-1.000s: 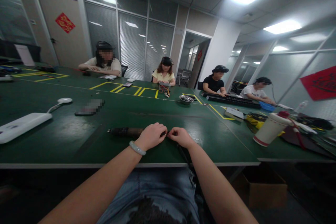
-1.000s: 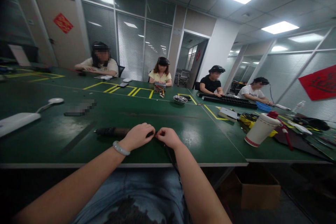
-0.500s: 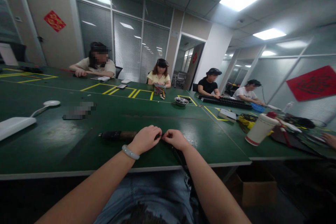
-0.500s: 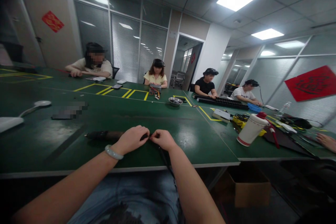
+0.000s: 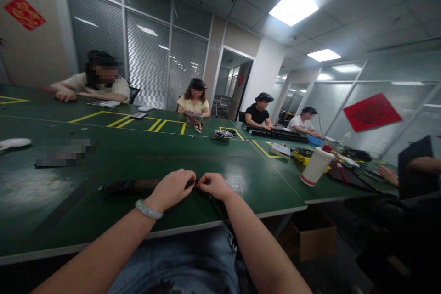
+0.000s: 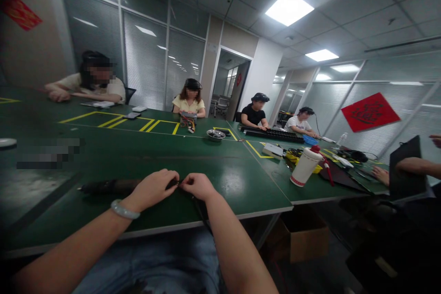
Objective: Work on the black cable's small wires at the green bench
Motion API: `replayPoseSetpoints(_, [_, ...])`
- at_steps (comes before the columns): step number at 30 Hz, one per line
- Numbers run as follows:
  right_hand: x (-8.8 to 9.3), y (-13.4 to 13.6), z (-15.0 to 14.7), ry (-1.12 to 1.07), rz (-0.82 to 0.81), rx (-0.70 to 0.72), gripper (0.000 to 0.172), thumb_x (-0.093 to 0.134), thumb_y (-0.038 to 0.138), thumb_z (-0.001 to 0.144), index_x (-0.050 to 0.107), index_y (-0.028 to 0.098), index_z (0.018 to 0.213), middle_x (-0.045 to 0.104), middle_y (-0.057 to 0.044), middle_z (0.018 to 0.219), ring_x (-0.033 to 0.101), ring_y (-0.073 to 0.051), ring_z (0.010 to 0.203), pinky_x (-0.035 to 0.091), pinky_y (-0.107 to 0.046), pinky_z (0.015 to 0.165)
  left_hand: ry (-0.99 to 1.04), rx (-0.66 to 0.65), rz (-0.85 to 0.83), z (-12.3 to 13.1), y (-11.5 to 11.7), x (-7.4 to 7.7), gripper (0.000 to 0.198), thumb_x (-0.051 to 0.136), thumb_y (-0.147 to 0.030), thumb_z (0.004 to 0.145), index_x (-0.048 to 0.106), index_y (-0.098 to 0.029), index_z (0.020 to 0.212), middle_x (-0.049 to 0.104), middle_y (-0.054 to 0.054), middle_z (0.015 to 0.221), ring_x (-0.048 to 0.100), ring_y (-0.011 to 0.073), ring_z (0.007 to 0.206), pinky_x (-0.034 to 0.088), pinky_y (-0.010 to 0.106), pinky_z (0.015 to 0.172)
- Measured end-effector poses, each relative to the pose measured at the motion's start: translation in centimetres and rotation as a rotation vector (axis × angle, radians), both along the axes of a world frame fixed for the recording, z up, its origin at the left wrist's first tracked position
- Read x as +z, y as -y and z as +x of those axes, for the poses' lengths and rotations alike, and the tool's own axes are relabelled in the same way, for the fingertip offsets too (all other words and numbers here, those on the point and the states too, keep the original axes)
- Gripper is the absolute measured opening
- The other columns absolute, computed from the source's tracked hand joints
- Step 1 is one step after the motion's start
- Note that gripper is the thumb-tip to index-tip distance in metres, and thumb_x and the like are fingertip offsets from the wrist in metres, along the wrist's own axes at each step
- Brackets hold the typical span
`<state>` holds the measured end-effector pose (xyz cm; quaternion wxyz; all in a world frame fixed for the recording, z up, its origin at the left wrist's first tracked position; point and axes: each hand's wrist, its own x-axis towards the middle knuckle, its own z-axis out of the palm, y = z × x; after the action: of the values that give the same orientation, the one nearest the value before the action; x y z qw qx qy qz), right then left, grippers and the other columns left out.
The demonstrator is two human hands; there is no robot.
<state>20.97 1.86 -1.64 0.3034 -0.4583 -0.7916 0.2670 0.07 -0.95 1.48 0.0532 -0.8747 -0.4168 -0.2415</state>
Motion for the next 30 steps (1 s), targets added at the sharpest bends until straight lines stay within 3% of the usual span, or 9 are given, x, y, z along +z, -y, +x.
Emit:
replayPoseSetpoints(7, [0.05, 0.08, 0.02, 0.002, 0.0, -0.004, 0.016, 0.067, 0.033, 0.077, 0.068, 0.018, 0.084, 0.066, 0.001, 0.076, 0.057, -0.01, 0.067, 0.042, -0.019, 0.06, -0.019, -0.048, 0.004, 0.01, 0.03, 0.17, 0.01, 0.052, -0.025, 0.085, 0.061, -0.024, 0.09, 0.061, 0.003, 0.088, 0.055, 0.0184, 0.085, 0.04, 0.031, 0.076])
replayPoseSetpoints(18, [0.42, 0.29, -0.06, 0.004, 0.0, -0.004, 0.016, 0.067, 0.033, 0.077, 0.068, 0.018, 0.082, 0.067, 0.001, 0.076, 0.057, -0.01, 0.066, 0.042, -0.019, 0.059, -0.013, 0.025, -0.011, 0.08, 0.23, 0.21, 0.014, 0.053, -0.027, 0.085, 0.058, -0.021, 0.096, 0.06, 0.004, 0.088, 0.055, 0.0187, 0.083, 0.041, 0.03, 0.073])
replayPoseSetpoints(30, [0.42, 0.28, -0.07, 0.015, 0.003, -0.014, 0.015, 0.067, 0.031, 0.077, 0.069, 0.018, 0.084, 0.068, 0.0, 0.078, 0.058, -0.011, 0.068, 0.043, -0.02, 0.06, -0.013, -0.028, -0.003, 0.11, 0.24, 0.35, 0.009, 0.054, -0.025, 0.085, 0.06, -0.023, 0.092, 0.061, 0.003, 0.089, 0.055, 0.0185, 0.086, 0.04, 0.031, 0.075])
